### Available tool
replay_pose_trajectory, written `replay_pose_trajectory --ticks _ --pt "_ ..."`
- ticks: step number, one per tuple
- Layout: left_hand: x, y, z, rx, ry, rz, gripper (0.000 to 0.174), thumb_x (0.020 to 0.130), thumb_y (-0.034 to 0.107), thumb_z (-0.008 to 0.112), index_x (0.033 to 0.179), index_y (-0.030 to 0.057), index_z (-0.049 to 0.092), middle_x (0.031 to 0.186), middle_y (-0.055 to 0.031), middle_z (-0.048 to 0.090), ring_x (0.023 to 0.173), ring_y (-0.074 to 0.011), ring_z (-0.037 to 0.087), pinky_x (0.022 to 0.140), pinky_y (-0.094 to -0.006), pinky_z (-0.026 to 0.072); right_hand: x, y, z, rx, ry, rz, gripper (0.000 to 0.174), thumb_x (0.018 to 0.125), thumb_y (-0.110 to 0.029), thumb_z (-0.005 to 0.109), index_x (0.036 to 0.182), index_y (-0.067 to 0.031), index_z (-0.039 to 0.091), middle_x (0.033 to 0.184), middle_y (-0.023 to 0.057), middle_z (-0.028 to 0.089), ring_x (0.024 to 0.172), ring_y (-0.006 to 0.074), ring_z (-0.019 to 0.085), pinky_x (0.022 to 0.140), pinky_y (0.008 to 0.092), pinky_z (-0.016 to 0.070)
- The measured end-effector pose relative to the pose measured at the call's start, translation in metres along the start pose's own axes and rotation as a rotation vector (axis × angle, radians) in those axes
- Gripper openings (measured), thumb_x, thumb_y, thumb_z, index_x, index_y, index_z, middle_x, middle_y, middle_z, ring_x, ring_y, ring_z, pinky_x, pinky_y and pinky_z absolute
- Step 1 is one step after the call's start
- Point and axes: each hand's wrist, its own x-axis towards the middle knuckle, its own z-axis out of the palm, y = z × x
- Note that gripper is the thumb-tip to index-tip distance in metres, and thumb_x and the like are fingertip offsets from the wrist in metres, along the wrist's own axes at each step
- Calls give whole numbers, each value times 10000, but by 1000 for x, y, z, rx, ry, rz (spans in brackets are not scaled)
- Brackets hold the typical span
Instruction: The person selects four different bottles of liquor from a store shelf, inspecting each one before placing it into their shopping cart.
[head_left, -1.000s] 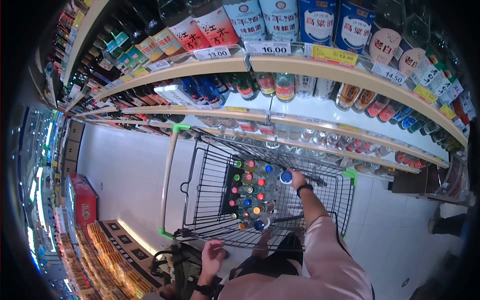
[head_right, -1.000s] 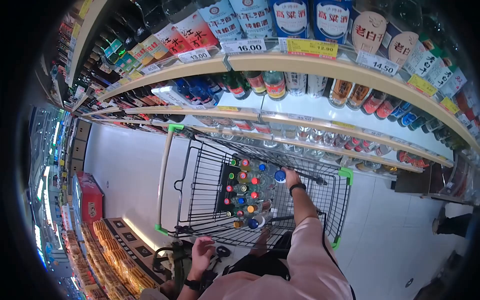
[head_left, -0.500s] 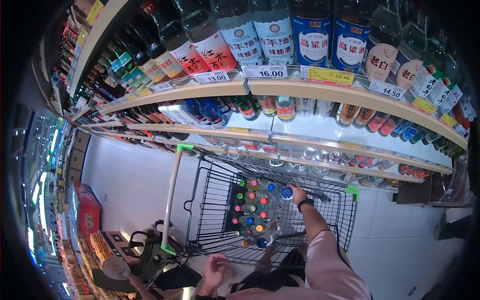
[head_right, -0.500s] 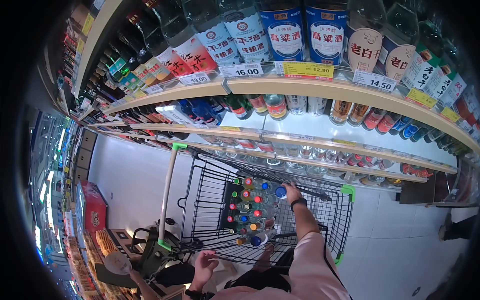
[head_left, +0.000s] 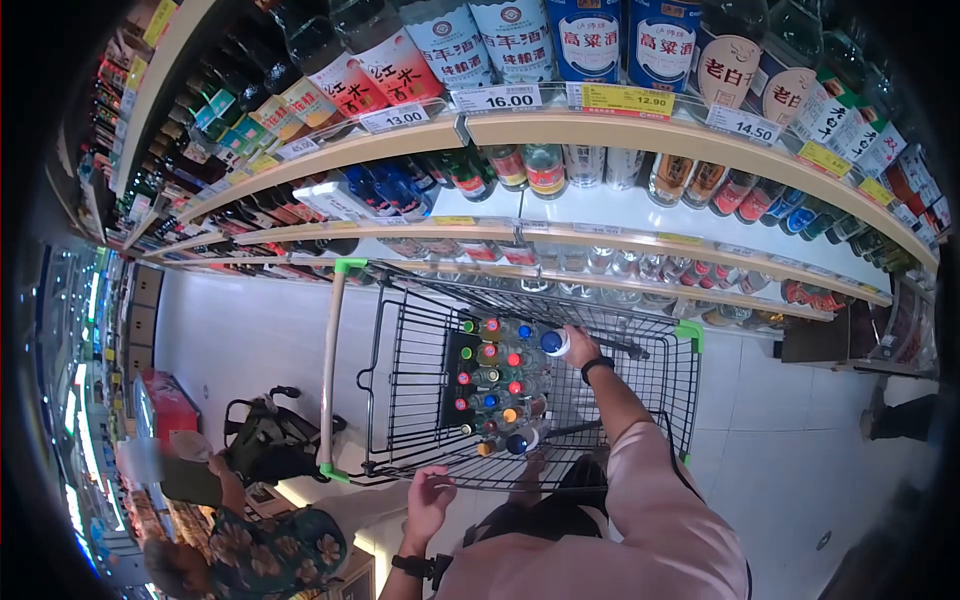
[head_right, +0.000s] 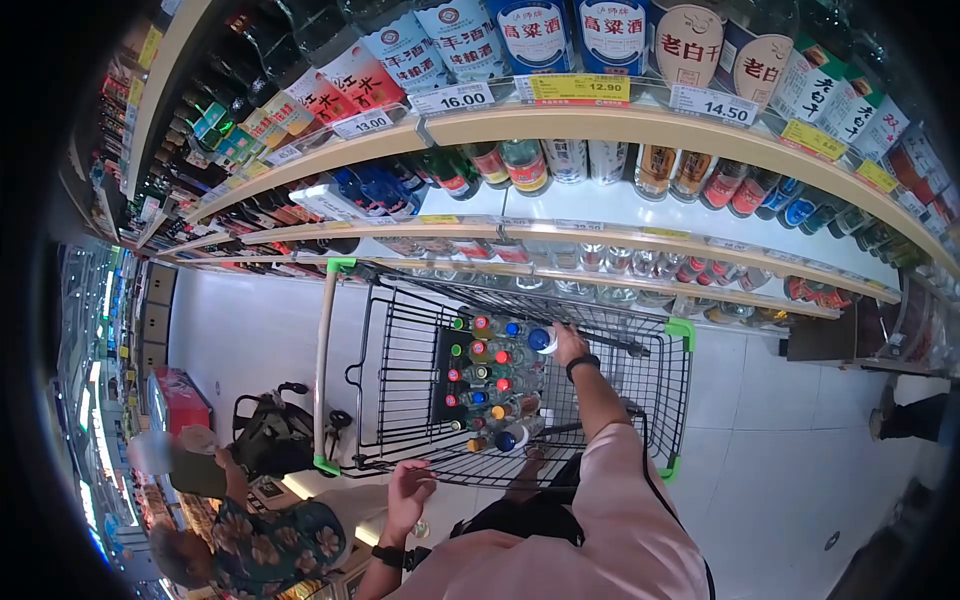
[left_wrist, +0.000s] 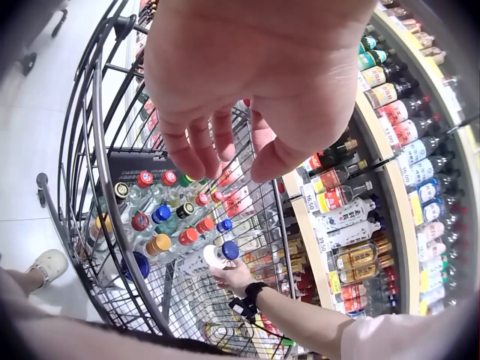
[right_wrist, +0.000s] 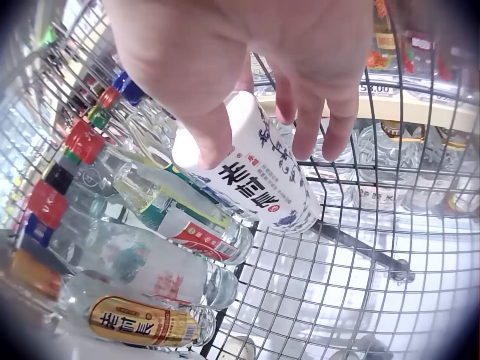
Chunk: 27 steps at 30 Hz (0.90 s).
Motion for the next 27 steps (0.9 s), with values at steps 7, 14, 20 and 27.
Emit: replay_pose_trajectory --ticks 7,14,20,27 --pt "5 6 -1 -18 -42 4 384 857 -140 594 1177 61 529 1084 -46 598 975 -110 593 823 -256 505 -7 18 4 -49 18 41 795 679 -77 806 1393 -121 458 1341 244 544 1287 395 491 1058 446 438" --pt "9 6 -5 -22 -104 66 388 868 -131 580 1199 61 516 1112 -57 585 965 -129 596 803 -254 504 -44 -42 -9 170 58 -127 883 676 -231 862 1429 -121 414 1395 219 481 1334 417 422 1064 458 427" --pt "-6 -4 -27 18 -77 24 408 848 -150 575 1192 63 517 1189 -52 567 1025 -149 595 814 -270 511 -35 -76 11 77 129 120 703 695 -250 852 1274 -94 484 1304 233 514 1226 428 513 1003 480 473" --pt "-17 -14 -45 -40 -16 24 378 846 -128 588 1165 66 533 1206 -48 558 1031 -143 590 840 -263 489 -33 -60 4 -46 65 -159 560 640 -94 848 1117 -65 557 1170 219 597 1091 444 580 930 486 493"
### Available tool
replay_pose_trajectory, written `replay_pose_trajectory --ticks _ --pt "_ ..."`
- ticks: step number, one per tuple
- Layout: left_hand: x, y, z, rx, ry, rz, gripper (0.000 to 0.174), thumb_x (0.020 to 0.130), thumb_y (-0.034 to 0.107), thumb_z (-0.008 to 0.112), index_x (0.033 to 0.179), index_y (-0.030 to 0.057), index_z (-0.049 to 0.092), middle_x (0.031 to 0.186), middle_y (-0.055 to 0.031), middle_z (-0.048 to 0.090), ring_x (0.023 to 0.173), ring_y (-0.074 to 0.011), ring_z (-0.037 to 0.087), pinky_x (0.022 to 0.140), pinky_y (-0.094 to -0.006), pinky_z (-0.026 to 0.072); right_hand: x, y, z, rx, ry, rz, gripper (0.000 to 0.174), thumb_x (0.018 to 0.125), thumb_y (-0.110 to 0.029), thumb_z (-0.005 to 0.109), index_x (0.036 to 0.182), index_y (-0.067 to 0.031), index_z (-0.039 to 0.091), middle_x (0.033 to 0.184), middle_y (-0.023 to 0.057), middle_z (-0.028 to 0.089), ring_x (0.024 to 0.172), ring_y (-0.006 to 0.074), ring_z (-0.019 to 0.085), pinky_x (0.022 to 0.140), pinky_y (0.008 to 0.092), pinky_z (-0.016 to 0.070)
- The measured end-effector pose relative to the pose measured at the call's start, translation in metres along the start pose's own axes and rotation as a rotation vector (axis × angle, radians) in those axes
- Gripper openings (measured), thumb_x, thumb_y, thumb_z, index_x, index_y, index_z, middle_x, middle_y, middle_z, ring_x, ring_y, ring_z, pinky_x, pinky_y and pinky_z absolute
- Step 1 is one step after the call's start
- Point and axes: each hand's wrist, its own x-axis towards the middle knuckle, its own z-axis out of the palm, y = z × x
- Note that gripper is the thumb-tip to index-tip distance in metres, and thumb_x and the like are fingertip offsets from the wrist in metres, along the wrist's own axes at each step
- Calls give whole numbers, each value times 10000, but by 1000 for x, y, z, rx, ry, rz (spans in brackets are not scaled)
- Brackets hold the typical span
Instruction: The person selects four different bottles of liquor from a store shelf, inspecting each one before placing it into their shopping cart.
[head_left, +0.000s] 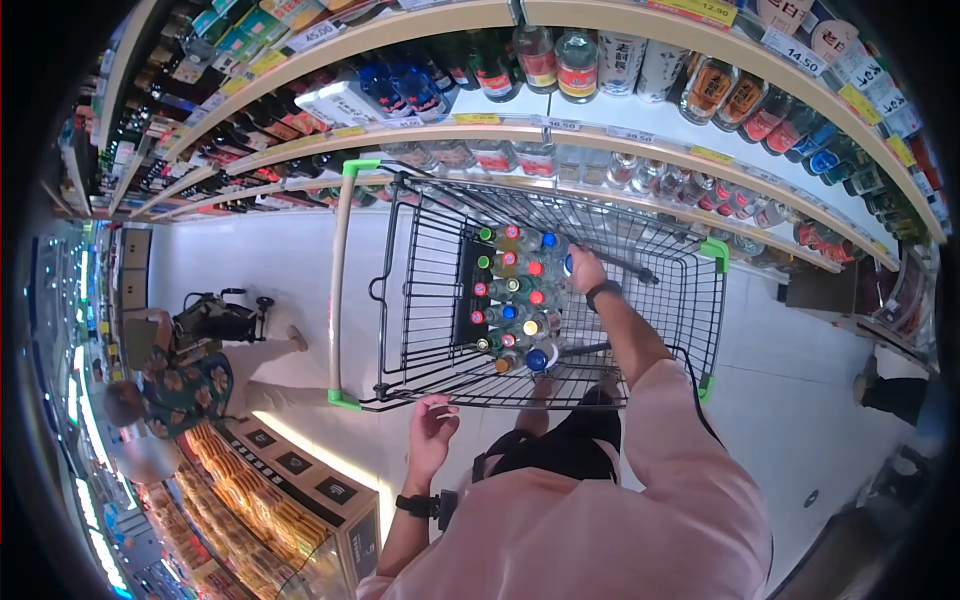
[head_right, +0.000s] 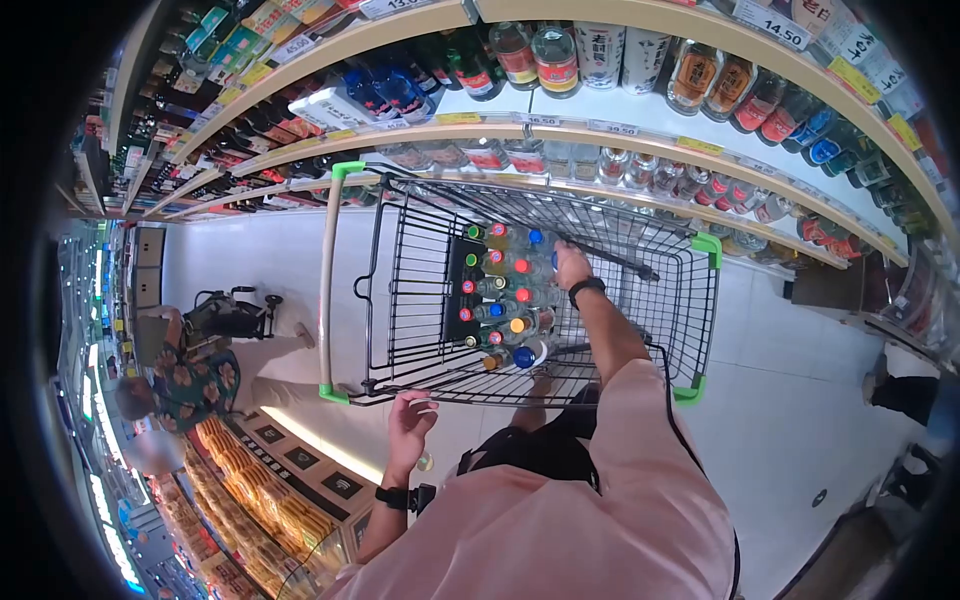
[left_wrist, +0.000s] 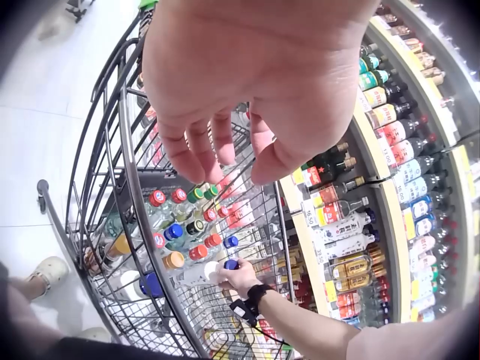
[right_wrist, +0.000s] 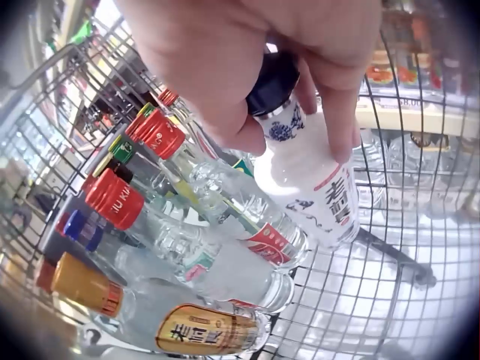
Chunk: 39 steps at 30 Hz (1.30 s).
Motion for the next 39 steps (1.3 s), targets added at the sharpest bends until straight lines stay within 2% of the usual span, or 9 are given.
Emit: replay_pose_trajectory --ticks 4,10,13,16,23,25,27,34,39 --pt "1 0 -1 1 -18 9 375 847 -127 586 1163 69 538 1201 -47 563 1032 -140 588 842 -266 492 2 5 -3 3 -97 -134 428 704 -67 787 1071 -100 569 1094 194 608 1056 432 592 897 482 492" --pt "1 0 -4 59 -12 10 357 863 -118 594 1161 68 534 1177 -49 574 1024 -132 591 824 -266 511 2 -8 -8 -28 -100 -12 461 746 26 667 1160 -151 569 1220 202 553 1134 421 572 933 460 487" --pt "5 3 -7 40 -36 35 357 863 -113 599 1164 65 532 1172 -46 573 1022 -128 592 826 -271 514 -3 -16 -12 -14 -63 22 547 745 33 661 1241 -167 544 1285 206 531 1161 435 559 960 465 483" --pt "9 7 -8 61 -33 46 345 863 -113 606 1154 59 535 1158 -49 575 1003 -131 601 828 -273 513 -9 -12 -24 21 -111 92 707 713 -83 809 1333 -168 480 1446 231 440 1267 426 501 1027 445 464" --pt "35 13 -23 89 -75 123 101 945 15 599 1038 55 596 918 18 612 842 -73 568 774 -231 477 -80 28 -68 110 53 127 500 731 -93 664 1215 -33 558 1019 246 676 1055 408 638 925 448 505" --pt "41 15 -23 118 -89 122 110 931 3 612 1027 54 597 938 14 613 860 -80 566 788 -233 467 -119 24 -89 166 61 217 503 709 -112 691 1193 -22 586 1123 220 667 961 356 673 895 410 518" --pt "56 15 -24 127 -123 110 106 925 7 621 1018 50 594 929 11 615 851 -82 570 792 -236 466 -151 30 -97 141 97 218 484 719 -131 692 1176 -11 585 1159 240 647 1117 384 609 966 400 486" --pt "86 4 -7 132 -358 118 107 931 44 636 1033 51 603 910 13 629 818 -73 595 746 -240 487 -242 -1 -136 194 175 392 292 776 -95 599 1056 -46 667 910 168 695 867 299 673 790 382 531" --pt "79 20 -2 708 -494 156 259 845 137 721 1052 35 605 967 -142 673 876 -259 676 798 -345 530 -289 5 -138 -68 196 526 358 729 -140 674 1080 -65 680 1050 194 666 1016 348 634 912 428 507"
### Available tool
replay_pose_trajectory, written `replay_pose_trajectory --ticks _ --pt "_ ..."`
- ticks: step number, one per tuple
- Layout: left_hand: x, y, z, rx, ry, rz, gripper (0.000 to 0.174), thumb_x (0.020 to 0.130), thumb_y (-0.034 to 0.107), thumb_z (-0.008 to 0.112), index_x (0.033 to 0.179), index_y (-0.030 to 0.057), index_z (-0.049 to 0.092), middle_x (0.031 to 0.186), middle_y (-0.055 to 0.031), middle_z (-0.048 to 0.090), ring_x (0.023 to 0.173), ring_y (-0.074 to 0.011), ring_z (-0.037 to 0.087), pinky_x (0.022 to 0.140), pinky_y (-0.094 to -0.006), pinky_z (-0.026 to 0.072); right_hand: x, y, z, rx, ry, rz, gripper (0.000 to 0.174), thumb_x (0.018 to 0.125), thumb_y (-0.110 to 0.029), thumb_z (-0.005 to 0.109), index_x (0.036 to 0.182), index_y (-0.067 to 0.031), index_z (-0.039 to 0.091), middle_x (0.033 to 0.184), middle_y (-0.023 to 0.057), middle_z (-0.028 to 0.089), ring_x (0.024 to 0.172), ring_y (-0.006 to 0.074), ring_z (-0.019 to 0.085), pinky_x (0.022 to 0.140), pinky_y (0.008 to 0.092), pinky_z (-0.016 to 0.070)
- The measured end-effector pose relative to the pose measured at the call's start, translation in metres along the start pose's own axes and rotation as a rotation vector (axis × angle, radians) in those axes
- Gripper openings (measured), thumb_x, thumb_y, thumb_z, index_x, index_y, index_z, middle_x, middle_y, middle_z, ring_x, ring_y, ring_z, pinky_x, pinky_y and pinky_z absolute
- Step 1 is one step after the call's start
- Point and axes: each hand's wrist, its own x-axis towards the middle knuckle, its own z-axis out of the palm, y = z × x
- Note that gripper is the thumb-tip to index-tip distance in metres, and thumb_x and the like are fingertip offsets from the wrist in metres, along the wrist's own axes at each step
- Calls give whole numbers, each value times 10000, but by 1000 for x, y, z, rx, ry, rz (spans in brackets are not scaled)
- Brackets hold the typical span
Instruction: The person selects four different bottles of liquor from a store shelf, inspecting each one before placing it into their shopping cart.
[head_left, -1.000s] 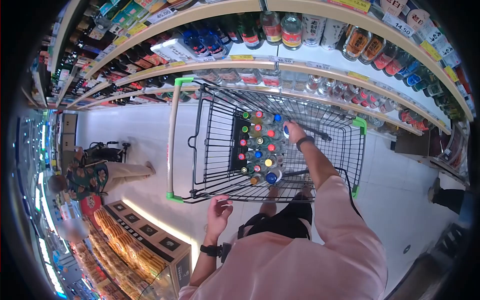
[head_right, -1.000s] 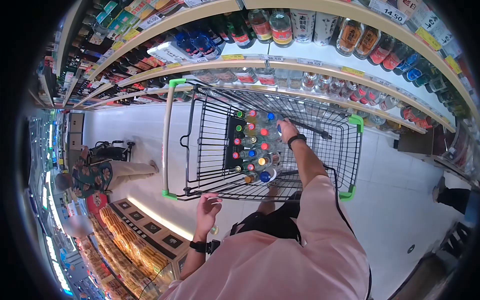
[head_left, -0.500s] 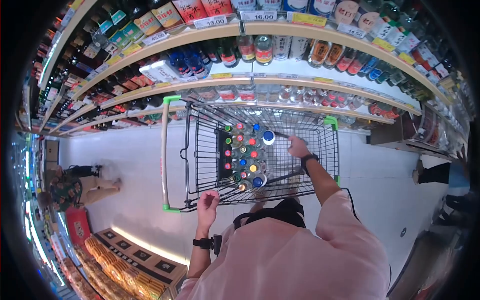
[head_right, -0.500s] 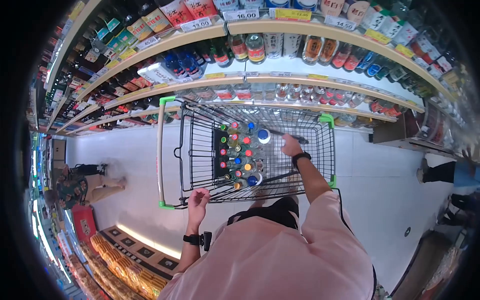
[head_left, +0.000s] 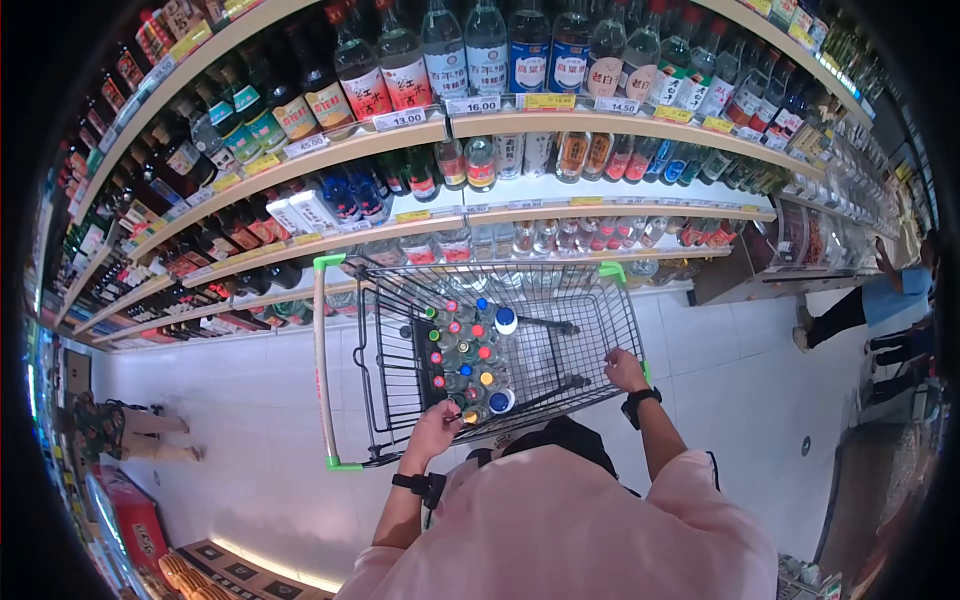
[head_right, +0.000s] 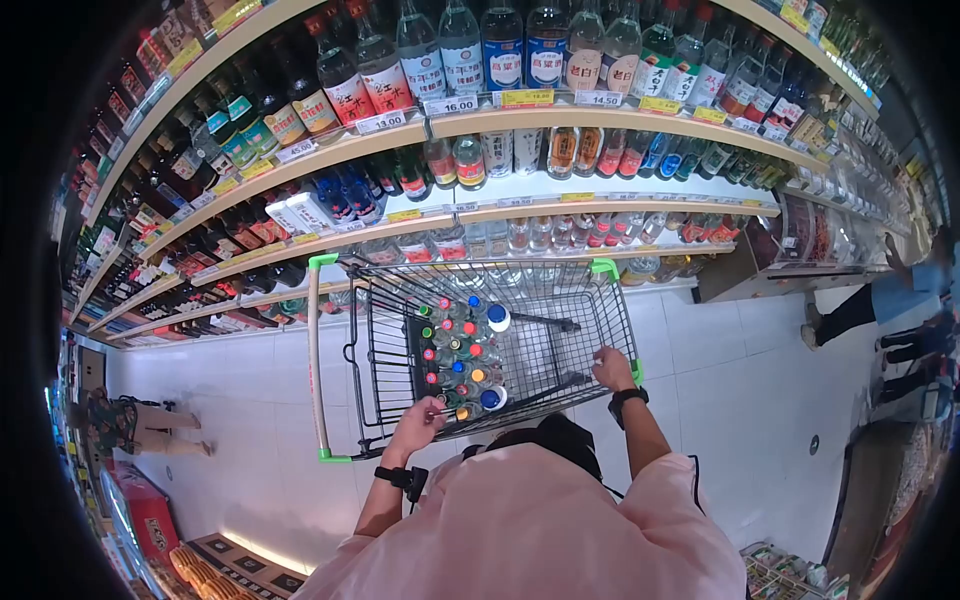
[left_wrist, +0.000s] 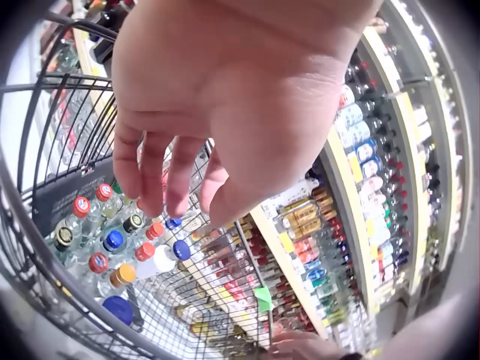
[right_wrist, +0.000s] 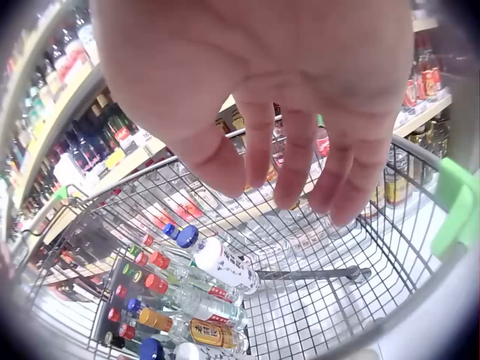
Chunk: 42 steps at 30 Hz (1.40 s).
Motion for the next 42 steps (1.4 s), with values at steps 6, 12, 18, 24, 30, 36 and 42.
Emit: replay_pose_trajectory --ticks 6,12,18,24,30,36,42 --pt "-5 -26 22 324 -43 -92 338 833 287 713 1091 75 660 1050 -152 705 1020 -320 671 870 -414 525 -27 28 -12 -111 92 222 501 734 -142 683 1232 -132 630 1383 200 469 1168 393 558 1001 468 480" --pt "-16 -56 56 532 19 -100 255 834 313 648 1036 177 721 1050 -112 714 1015 -313 669 916 -514 490 -7 87 1 -31 -23 118 513 761 -124 665 1265 -54 602 1310 228 543 1197 400 556 1019 429 473" --pt "-14 -80 65 359 163 -130 172 846 324 660 928 195 738 922 -37 734 927 -255 691 880 -473 465 -12 98 -4 18 32 51 523 784 -190 703 1257 2 588 1174 270 635 1121 413 605 971 441 495" --pt "-16 -83 73 342 215 -127 142 821 284 705 879 155 722 902 -62 727 901 -251 690 810 -425 500 -34 103 -5 136 155 46 465 852 -203 620 1285 -40 571 1090 270 670 1029 453 633 886 501 513" --pt "-26 -67 77 439 280 -149 159 815 286 702 878 141 717 852 -68 728 852 -274 698 778 -407 524 -23 125 1 190 97 -47 445 825 -169 560 1254 -57 594 1089 278 661 1046 458 616 904 501 502" --pt "-28 -102 67 271 278 -111 172 807 290 759 882 135 750 821 -39 736 795 -181 698 746 -345 527 -18 117 -5 98 -32 -84 535 827 -183 564 1333 -11 543 1141 288 646 1083 440 613 946 469 491" --pt "-35 -111 62 94 316 -127 156 792 227 809 891 109 785 820 -48 747 767 -134 702 741 -286 548 -19 106 -2 36 -50 -98 506 825 -195 577 1284 18 559 1119 284 655 1063 436 623 931 474 500"
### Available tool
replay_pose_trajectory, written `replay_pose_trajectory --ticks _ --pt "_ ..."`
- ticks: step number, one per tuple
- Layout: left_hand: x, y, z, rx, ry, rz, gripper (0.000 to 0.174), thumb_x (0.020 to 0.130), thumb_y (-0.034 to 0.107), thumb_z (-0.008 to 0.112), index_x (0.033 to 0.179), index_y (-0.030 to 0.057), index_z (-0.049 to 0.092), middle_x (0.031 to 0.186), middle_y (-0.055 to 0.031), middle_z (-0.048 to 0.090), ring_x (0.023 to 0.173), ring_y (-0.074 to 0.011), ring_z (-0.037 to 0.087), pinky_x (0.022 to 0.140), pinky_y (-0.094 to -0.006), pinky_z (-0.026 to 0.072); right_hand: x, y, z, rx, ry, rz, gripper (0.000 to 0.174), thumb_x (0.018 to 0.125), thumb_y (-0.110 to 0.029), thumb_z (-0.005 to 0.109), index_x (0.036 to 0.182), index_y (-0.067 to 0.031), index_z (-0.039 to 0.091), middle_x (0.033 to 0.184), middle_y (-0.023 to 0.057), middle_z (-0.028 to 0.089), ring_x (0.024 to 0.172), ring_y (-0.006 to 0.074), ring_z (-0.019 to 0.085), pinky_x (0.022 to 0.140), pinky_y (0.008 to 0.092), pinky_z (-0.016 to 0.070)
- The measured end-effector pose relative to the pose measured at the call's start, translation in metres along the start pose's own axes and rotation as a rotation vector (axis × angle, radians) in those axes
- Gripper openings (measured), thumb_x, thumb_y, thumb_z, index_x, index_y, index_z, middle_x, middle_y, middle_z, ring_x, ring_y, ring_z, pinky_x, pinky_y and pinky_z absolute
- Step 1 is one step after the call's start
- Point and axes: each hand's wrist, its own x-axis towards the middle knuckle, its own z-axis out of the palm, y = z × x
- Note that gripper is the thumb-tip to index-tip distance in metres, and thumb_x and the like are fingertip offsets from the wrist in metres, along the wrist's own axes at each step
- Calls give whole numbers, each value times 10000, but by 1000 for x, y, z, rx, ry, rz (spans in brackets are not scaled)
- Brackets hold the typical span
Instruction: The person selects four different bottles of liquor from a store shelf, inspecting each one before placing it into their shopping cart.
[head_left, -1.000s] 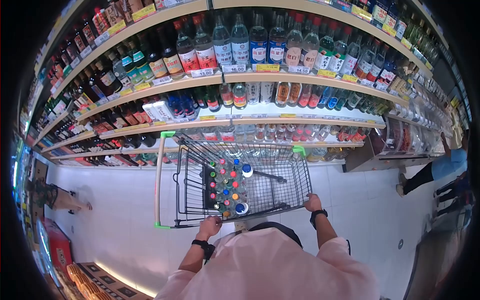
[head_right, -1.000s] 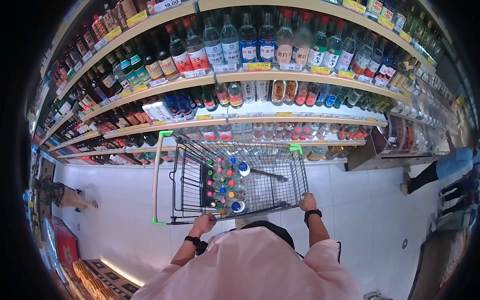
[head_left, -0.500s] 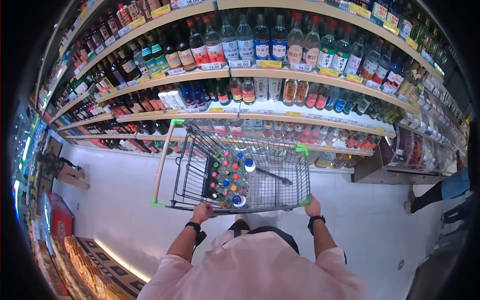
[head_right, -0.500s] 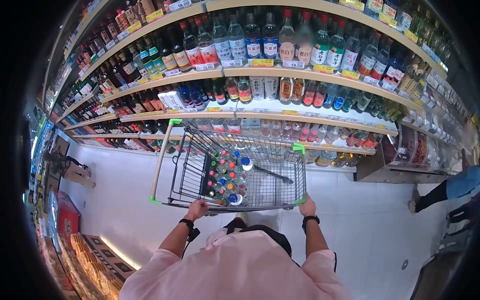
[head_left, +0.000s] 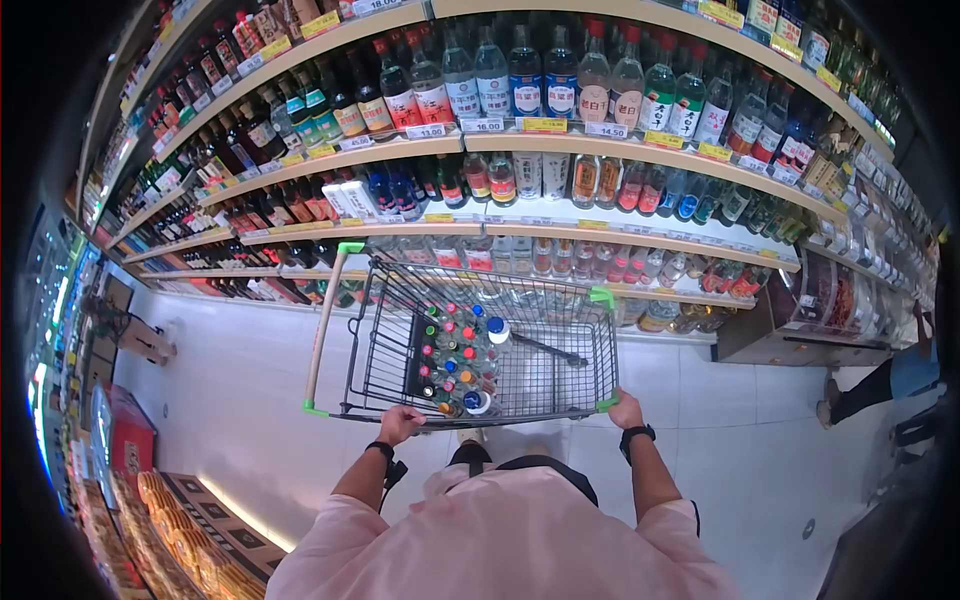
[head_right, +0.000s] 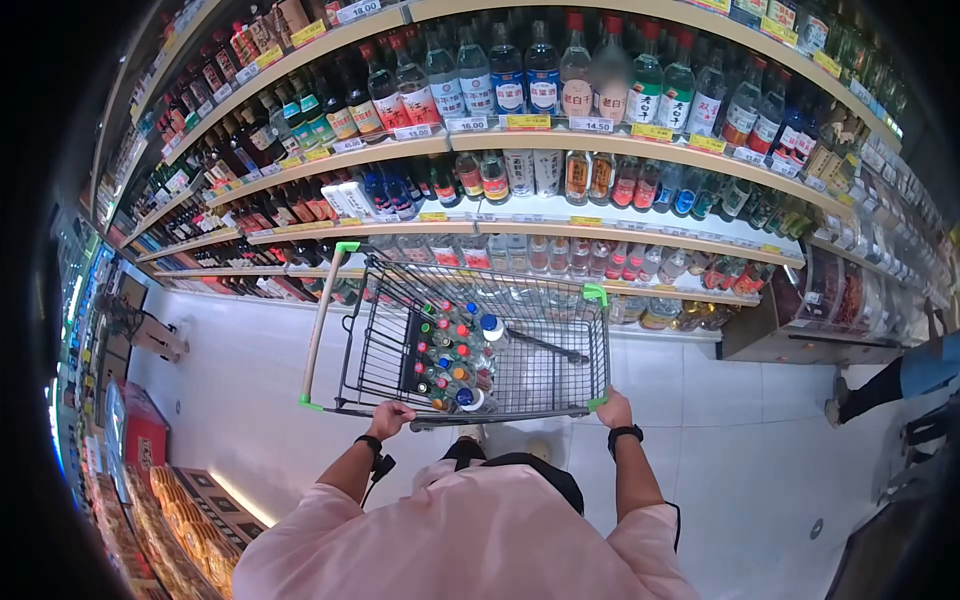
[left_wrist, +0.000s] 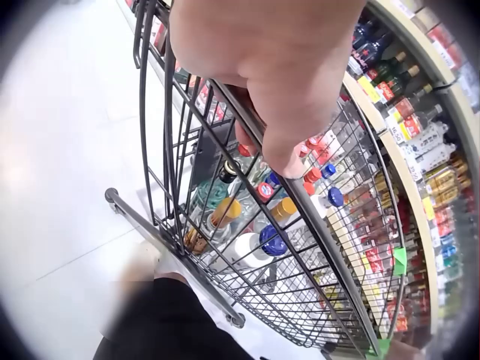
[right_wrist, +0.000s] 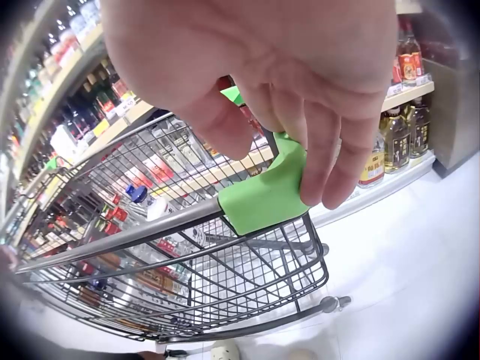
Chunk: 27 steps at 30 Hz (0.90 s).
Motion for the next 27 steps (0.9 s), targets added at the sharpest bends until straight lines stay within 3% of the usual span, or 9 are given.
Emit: replay_pose_trajectory --ticks 7,11,13,18,21,24,27 --pt "3 -17 -29 64 75 46 131 773 144 820 878 78 781 826 -61 750 764 -129 699 743 -271 551 6 -34 15 -152 -42 -62 381 797 -253 642 1064 18 625 1017 262 685 985 438 649 879 500 520" --pt "23 -75 -32 -284 4 10 118 760 106 822 860 64 778 815 -65 748 744 -121 693 721 -269 554 4 -69 29 -235 -29 22 406 802 -281 654 1074 20 631 1004 250 692 952 431 663 860 495 538" --pt "9 -36 -58 -104 74 -25 94 760 96 819 839 64 778 821 -61 742 754 -121 691 707 -277 556 1 -89 36 -211 -32 90 414 810 -292 649 1078 23 631 997 246 696 947 431 667 852 491 546" --pt "24 -64 -79 -4 6 -12 144 779 229 809 855 109 787 890 -66 730 827 -166 695 843 -333 510 6 -109 52 -247 2 77 507 811 -405 682 1108 3 626 997 261 693 958 433 667 869 479 549" --pt "28 -77 -91 -25 -6 11 173 785 285 797 858 128 791 892 -72 733 818 -184 693 864 -335 485 13 -125 64 -286 -40 101 528 806 -443 695 1103 -11 631 1031 254 690 976 421 668 881 472 546" --pt "31 -84 -104 -97 -26 -14 148 792 279 787 855 145 792 898 -66 736 832 -190 689 892 -350 441 16 -150 69 -330 -60 142 529 808 -461 698 1083 -13 635 1074 236 686 1009 402 665 883 464 545" --pt "36 -94 -114 35 4 56 122 797 274 781 853 166 790 908 -52 737 876 -196 679 939 -388 362 22 -168 78 -392 -102 163 530 818 -466 694 1077 -8 629 1098 220 681 1046 379 659 884 454 543"
